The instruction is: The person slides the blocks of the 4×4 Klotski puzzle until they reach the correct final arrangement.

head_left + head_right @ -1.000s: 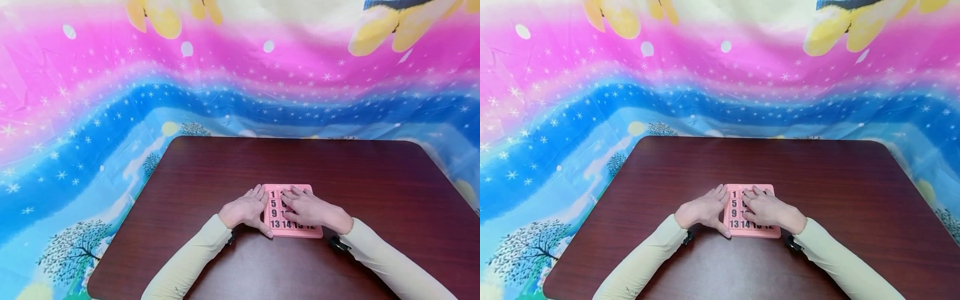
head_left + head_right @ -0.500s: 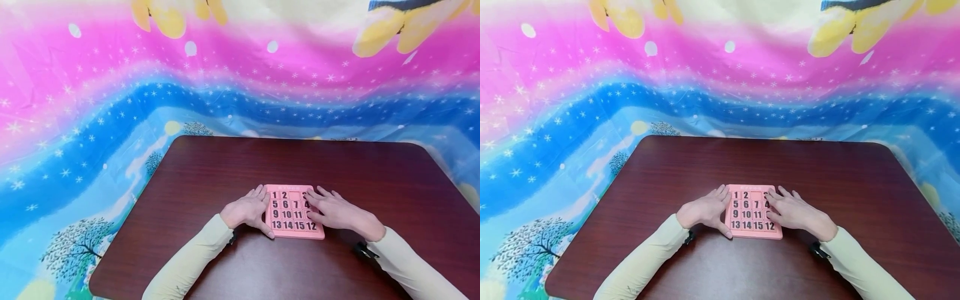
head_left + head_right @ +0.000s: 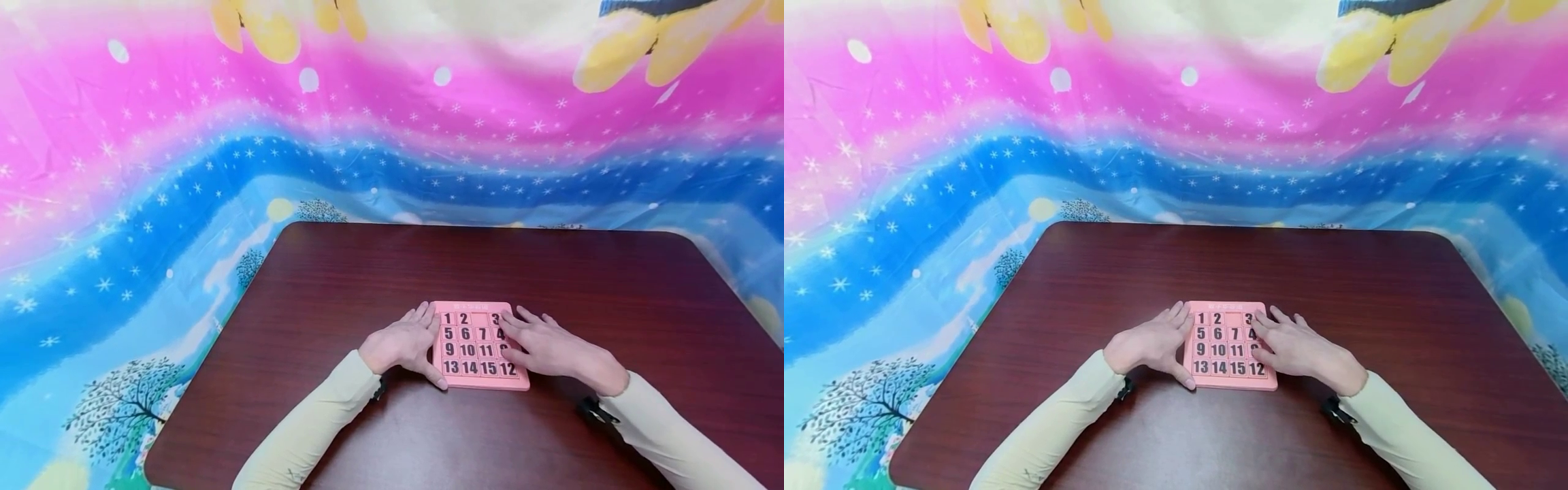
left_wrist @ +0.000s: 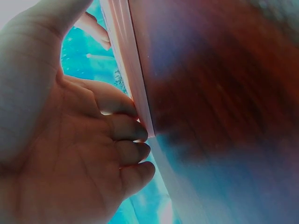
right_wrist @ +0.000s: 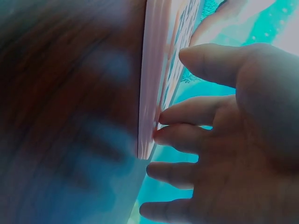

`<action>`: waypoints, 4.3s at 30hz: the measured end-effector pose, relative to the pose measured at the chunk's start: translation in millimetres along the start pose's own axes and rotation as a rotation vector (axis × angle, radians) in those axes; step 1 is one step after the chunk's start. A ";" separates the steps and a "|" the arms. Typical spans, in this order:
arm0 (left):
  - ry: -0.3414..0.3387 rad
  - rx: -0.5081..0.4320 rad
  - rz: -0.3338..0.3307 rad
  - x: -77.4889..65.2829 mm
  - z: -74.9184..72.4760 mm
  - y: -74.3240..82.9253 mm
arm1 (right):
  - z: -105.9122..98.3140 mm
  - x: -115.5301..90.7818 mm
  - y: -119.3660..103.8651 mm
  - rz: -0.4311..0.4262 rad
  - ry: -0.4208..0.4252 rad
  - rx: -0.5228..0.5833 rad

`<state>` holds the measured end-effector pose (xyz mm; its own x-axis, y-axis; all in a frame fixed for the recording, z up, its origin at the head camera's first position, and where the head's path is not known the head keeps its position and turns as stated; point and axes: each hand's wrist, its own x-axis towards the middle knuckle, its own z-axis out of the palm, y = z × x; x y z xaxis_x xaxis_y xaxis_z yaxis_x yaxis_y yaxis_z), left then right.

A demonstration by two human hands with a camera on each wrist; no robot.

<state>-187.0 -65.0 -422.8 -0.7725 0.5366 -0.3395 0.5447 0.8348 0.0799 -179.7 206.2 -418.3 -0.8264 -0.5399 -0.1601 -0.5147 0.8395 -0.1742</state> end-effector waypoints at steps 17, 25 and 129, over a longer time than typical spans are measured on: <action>-0.004 0.002 -0.001 0.1 -0.7 0.9 | 1.5 14.3 -18.5 -0.045 -0.016 -0.013; 0.003 -0.004 0.004 1.8 -0.6 -0.2 | -0.7 -1.0 -17.7 -0.033 0.004 -0.043; -0.019 0.018 -0.014 2.2 -4.3 -0.9 | 15.0 -39.4 -18.9 -0.060 0.131 -0.155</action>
<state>-190.6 -64.1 -419.6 -0.7740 0.5221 -0.3582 0.5397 0.8399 0.0580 -133.9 210.7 -423.3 -0.8109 -0.5847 -0.0243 -0.5842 0.8112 -0.0261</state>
